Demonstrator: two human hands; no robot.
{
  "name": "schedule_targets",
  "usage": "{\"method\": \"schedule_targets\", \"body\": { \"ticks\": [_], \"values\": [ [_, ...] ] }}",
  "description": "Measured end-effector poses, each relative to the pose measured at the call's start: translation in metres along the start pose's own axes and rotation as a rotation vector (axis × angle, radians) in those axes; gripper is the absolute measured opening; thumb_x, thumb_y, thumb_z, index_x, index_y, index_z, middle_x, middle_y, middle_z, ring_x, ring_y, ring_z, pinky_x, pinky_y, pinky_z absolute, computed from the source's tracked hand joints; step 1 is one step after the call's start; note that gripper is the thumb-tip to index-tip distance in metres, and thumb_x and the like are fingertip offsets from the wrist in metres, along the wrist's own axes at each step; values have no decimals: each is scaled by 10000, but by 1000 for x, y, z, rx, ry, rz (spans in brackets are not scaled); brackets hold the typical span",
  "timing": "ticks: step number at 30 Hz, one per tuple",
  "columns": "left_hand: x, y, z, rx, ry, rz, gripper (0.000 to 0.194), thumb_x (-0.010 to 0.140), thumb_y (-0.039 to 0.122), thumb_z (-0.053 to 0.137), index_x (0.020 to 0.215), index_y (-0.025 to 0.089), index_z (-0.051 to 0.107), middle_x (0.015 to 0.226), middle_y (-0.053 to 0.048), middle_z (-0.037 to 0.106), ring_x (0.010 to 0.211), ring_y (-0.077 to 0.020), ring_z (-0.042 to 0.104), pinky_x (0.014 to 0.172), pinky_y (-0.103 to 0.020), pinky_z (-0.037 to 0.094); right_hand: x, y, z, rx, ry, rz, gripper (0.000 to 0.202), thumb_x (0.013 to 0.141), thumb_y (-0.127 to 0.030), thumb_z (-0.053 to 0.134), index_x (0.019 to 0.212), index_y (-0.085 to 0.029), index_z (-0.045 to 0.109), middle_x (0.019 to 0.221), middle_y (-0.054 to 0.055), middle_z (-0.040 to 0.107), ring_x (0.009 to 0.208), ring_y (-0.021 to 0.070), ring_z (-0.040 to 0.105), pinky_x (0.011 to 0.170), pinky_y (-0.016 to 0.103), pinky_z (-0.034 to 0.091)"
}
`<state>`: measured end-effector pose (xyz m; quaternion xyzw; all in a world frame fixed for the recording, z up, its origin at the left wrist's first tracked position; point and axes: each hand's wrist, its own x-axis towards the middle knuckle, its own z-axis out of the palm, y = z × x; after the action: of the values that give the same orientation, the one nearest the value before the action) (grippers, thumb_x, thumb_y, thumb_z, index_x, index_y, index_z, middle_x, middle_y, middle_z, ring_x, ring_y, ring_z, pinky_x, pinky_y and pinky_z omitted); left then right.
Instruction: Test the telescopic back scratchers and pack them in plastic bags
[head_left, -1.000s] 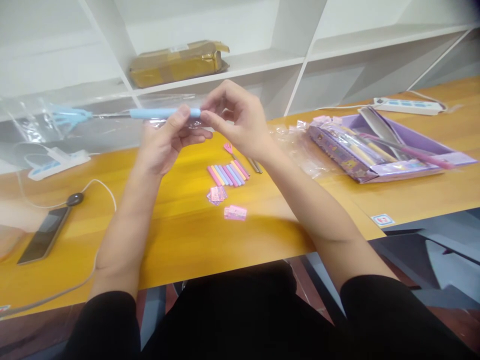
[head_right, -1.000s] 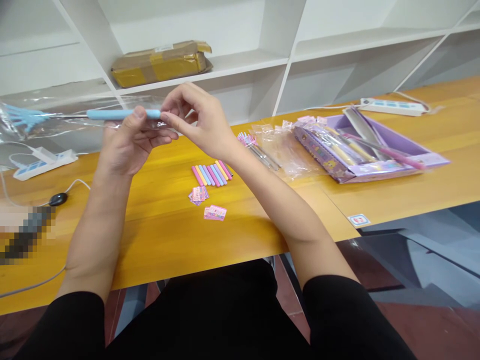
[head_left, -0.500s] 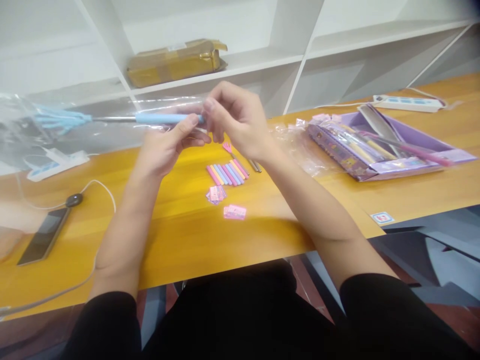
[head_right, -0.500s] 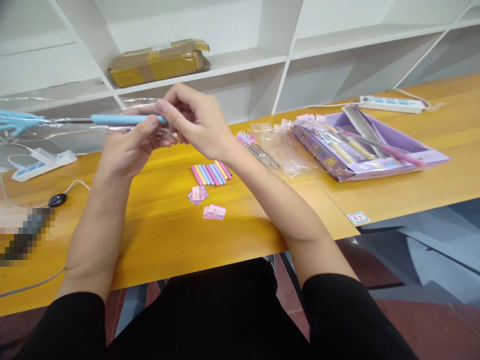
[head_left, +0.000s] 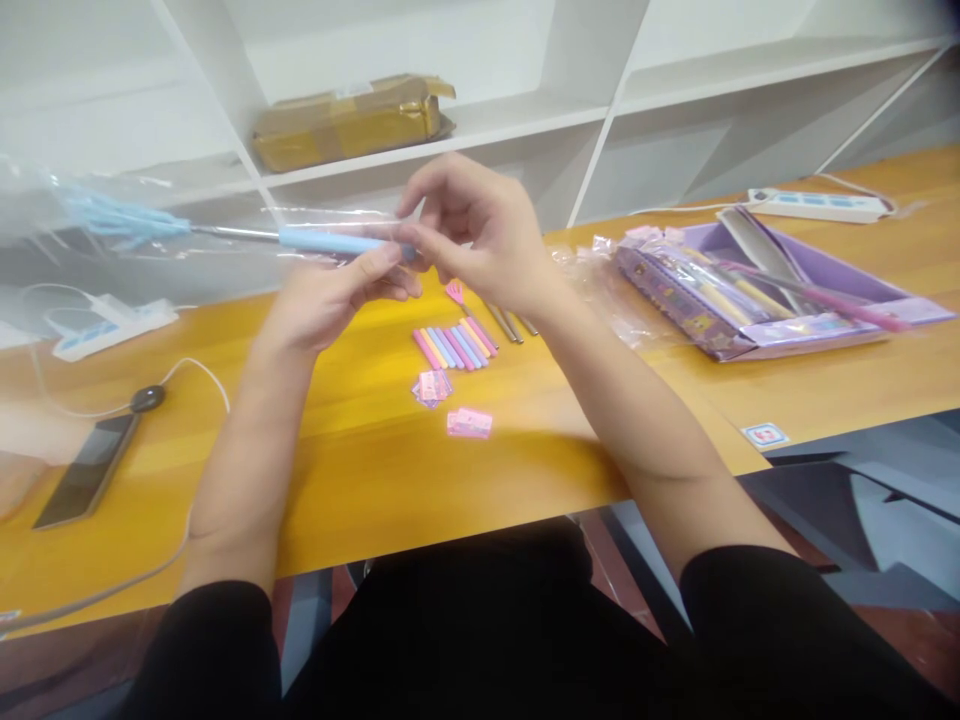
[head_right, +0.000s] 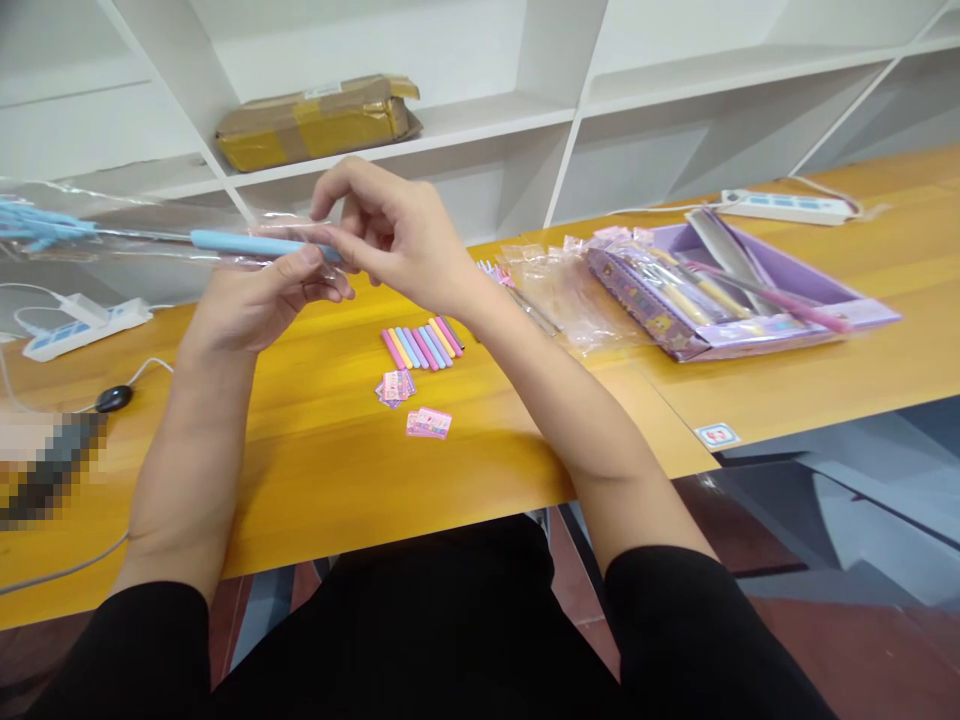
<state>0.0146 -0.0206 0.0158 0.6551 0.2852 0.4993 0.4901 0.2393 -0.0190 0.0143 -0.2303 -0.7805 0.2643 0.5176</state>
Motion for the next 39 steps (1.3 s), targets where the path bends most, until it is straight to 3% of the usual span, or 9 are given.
{"method": "schedule_targets", "body": {
  "ticks": [5, 9, 16, 20, 23, 26, 31, 36, 39],
  "values": [
    [-1, -1, 3, 11, -67, -25, 540, 725, 573, 1152, 999, 194, 882, 945, -80, 857, 790, -212, 835, 789, -309, 740, 0, 5, -2, -62, 14, -102, 479, 1093, -747, 788, 1148, -285, 672, 926, -10, 638, 801, 135, 665, 756, 256, 604],
    [1, -3, 3, 6, -106, -26, 515, 733, 580, 1150, 955, 206, 873, 880, -70, 843, 762, -205, 827, 761, -299, 733, 2, 11, -5, -188, -39, -130, 442, 1141, -717, 727, 1202, -279, 717, 1036, 28, 668, 886, 164, 692, 797, 269, 618],
    [2, -4, 0, -11, -166, -43, 493, 776, 548, 1136, 999, 194, 874, 881, -44, 836, 759, -179, 823, 759, -282, 728, 10, 32, -5, -263, 17, -384, 483, 1185, -708, 639, 1114, -233, 698, 1127, 85, 656, 973, 186, 663, 750, 249, 620],
    [2, -6, 0, -3, -151, -28, 521, 766, 532, 1144, 1066, 193, 886, 863, -29, 817, 743, -186, 819, 774, -304, 735, 11, 32, 0, -301, 103, -335, 310, 1166, -516, 721, 1056, -233, 659, 1121, 67, 655, 907, 153, 640, 693, 211, 588],
    [2, -6, 2, 5, -167, 2, 506, 759, 508, 1150, 1044, 187, 883, 899, -38, 811, 760, -186, 815, 808, -317, 742, 12, 28, 5, -294, 163, -308, 201, 1052, -287, 792, 971, -235, 615, 1081, 45, 663, 820, 134, 606, 661, 218, 559],
    [2, -7, 4, 13, -175, 6, 536, 740, 507, 1157, 1028, 164, 862, 958, -69, 807, 791, -202, 814, 841, -345, 747, 10, 20, 7, -275, 177, -274, 203, 961, -148, 749, 917, -241, 575, 1014, 27, 675, 752, 124, 589, 657, 237, 543],
    [3, -9, 3, -26, -199, 10, 538, 780, 584, 1121, 1047, 191, 867, 1039, -81, 803, 889, -220, 825, 895, -370, 750, 7, 14, 6, -299, 183, -250, 206, 942, -171, 720, 900, -259, 539, 982, 32, 678, 752, 152, 613, 687, 285, 543],
    [4, -11, 4, 25, -208, 87, 448, 760, 493, 1151, 1032, 228, 912, 1023, -67, 809, 894, -215, 815, 934, -391, 743, 8, 14, 6, -387, 182, -230, 217, 1001, -246, 734, 942, -262, 526, 1025, 55, 694, 806, 171, 624, 676, 289, 536],
    [4, -12, 4, 58, -195, 90, 402, 781, 475, 1140, 1045, 252, 935, 971, -57, 806, 898, -223, 818, 940, -393, 727, 9, 16, 7, -401, 190, -235, 219, 978, -200, 727, 953, -257, 517, 1008, 44, 684, 791, 147, 605, 683, 265, 531]
  ]
}}
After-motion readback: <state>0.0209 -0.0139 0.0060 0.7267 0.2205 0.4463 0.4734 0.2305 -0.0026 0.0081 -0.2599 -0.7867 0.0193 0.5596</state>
